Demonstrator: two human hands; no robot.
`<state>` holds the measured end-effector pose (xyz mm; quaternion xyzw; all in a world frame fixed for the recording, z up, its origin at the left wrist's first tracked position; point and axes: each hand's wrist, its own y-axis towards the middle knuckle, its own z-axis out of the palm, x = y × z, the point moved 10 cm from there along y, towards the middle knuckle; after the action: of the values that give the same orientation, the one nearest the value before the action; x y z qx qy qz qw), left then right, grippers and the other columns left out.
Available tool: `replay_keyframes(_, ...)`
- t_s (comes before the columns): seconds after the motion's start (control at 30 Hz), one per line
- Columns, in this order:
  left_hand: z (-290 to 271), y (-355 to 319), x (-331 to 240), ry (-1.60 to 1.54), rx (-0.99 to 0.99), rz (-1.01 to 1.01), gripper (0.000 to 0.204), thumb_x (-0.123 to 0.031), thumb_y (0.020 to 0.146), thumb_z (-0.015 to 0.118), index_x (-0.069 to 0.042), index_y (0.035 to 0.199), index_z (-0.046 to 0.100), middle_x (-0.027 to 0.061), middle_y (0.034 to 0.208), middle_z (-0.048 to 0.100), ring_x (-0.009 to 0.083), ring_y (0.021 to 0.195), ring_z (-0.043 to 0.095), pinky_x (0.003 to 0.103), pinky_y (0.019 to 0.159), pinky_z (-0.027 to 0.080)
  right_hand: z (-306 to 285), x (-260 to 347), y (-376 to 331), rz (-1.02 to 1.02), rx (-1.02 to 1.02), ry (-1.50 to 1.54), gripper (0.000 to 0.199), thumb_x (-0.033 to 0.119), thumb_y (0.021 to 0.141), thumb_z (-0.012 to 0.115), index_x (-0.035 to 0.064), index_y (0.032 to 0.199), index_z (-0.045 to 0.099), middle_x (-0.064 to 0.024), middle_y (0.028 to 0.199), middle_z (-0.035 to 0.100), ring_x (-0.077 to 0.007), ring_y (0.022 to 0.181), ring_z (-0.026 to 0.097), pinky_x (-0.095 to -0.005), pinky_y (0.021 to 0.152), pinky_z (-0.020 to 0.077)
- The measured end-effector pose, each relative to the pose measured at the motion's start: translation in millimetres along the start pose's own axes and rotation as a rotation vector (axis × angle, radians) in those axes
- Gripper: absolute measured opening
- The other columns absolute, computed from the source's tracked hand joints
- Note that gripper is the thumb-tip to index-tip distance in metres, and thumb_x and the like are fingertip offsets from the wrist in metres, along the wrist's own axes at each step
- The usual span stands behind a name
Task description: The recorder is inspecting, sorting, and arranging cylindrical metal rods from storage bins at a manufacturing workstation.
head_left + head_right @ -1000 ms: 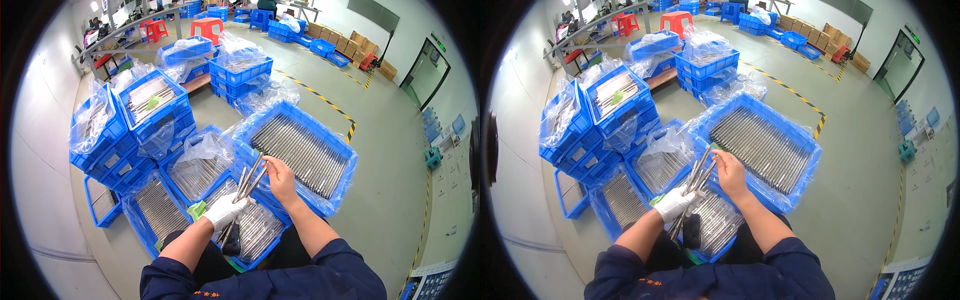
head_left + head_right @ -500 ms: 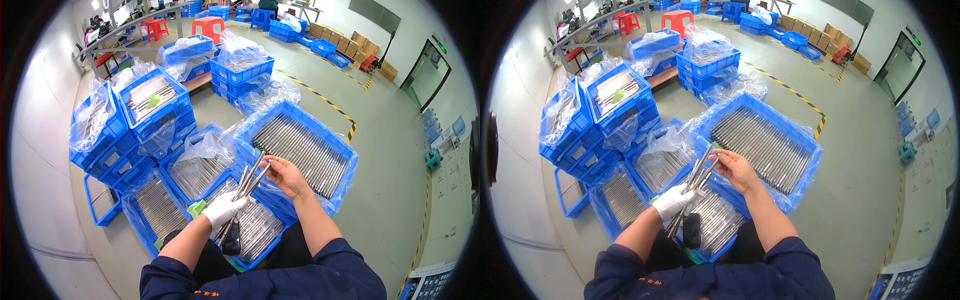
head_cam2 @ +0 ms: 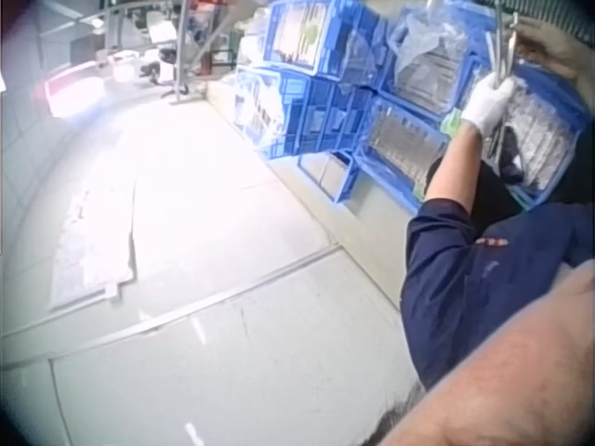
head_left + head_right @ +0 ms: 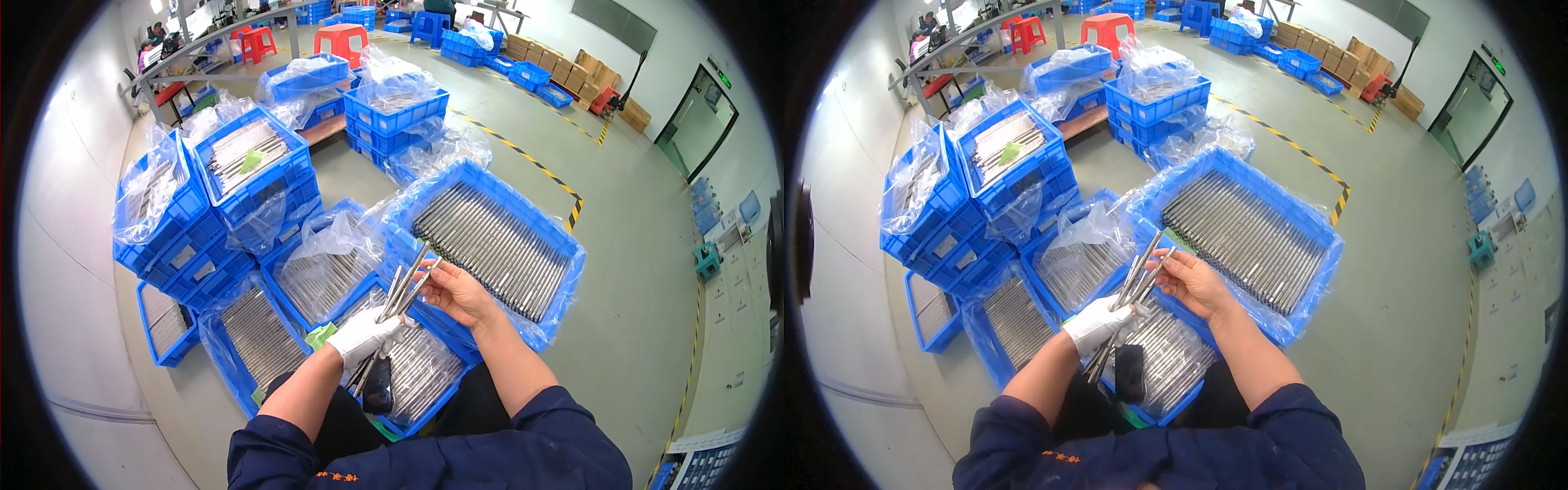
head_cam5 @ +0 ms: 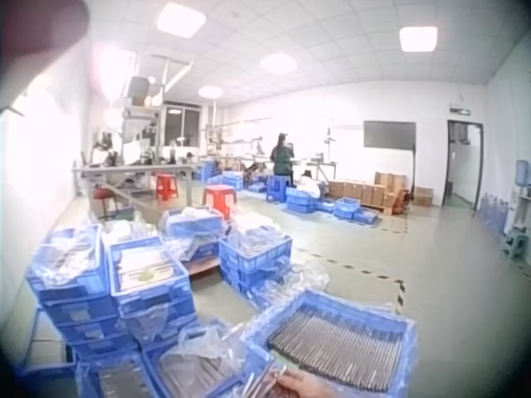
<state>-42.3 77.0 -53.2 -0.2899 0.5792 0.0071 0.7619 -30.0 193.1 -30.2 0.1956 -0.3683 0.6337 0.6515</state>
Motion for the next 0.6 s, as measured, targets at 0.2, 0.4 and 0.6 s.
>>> replay_keyframes(0.2, 7, -1, -8, -0.072, 0.031, 0.032, 0.025, -0.023, 0.082, 0.051, -0.004, 0.097, 0.055, -0.0014, 0.066, 0.048, 0.0050, 0.052, 0.043, 0.019, 0.047, 0.036, -21, 18, 4, -0.162, -0.050, -0.122, 0.017, 0.014, 0.085, 0.048, 0.0036, 0.098, 0.053, -0.0074, 0.088, 0.059, -0.0079, 0.069, 0.053, -0.0204, 0.061, 0.0453)
replay_keyframes(0.4, -6, 0, -7, -0.090, -0.054, 0.019, 0.026, -0.023, 0.082, 0.052, -0.003, 0.097, 0.055, -0.0017, 0.067, 0.048, 0.0041, 0.051, 0.041, 0.017, 0.046, 0.035, -29, 36, 0, -0.209, -0.104, -0.037, 0.020, 0.016, 0.084, 0.049, 0.0027, 0.099, 0.052, -0.0078, 0.087, 0.058, -0.0087, 0.070, 0.053, -0.0224, 0.062, 0.0464)
replay_keyframes(0.6, -2, -2, -12, -0.124, 0.000, 0.063, 0.025, -0.023, 0.081, 0.052, -0.003, 0.095, 0.056, -0.0019, 0.067, 0.049, 0.0045, 0.052, 0.042, 0.018, 0.046, 0.035, -22, 22, -1, -0.094, -0.018, -0.064, 0.023, 0.015, 0.083, 0.050, 0.0021, 0.102, 0.052, -0.0087, 0.091, 0.058, -0.0127, 0.076, 0.054, -0.0263, 0.066, 0.0473)
